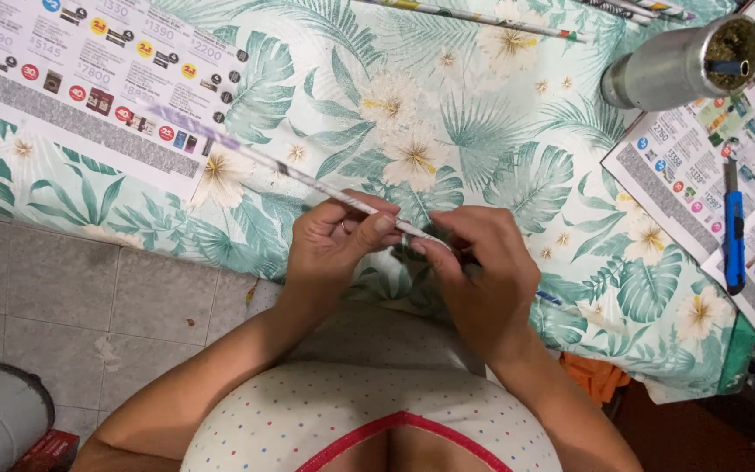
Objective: Rolling thin strips of paper into sticks and securing the ends with glue for use in crafts.
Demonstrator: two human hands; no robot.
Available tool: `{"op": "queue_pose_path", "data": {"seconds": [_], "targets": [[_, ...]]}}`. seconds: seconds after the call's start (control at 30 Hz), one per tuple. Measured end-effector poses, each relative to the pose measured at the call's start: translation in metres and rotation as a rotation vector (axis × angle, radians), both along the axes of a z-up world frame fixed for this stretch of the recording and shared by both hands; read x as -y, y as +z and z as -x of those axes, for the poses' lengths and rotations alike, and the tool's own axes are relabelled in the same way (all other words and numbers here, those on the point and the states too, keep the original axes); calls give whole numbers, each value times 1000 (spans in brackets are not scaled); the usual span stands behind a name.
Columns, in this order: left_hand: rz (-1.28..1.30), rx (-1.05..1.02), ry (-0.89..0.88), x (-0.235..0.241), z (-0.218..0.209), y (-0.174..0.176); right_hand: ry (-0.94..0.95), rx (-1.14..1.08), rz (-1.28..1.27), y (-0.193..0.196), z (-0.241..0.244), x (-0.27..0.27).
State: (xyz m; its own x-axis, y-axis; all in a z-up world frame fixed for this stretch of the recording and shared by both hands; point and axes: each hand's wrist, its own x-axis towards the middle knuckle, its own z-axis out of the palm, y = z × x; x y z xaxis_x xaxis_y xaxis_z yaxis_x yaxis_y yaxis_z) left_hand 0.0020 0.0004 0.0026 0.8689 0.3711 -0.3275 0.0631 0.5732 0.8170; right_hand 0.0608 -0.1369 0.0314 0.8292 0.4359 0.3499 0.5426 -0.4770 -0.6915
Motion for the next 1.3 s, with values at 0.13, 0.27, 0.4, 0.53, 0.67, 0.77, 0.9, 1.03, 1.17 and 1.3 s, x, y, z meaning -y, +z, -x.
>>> {"op": "queue_pose_path", "data": {"seconds": [0.13, 0.27, 0.4, 0.53, 0.67, 0.77, 0.9, 1.03, 1.17, 1.3], "targets": [[-22, 47, -19, 0, -1, 4, 18, -172, 5, 6, 0, 2], [1, 77, -7, 2, -1, 0, -3, -361, -30, 11, 3, 0], [27, 84, -17, 1, 1, -2, 12, -561, -131, 17, 4, -3], [45, 81, -28, 4, 3, 3, 25, -778, -246, 12, 2, 0], [58, 162, -70, 5, 4, -2, 72, -1134, -445, 14, -4, 0], [60, 189, -59, 4, 0, -9, 58, -1037, -370, 20, -1, -2], [52, 195, 39, 8, -2, -11, -49, -182, 60, 5, 9, 2], [64, 159, 42, 8, -1, -7, -16, -118, 57, 9, 8, -3], [99, 155, 60, 8, 1, -8, 86, -314, 4, 21, 7, -7], [125, 150, 31, 7, 1, -4, 220, -682, -101, 31, -2, -6]]}}
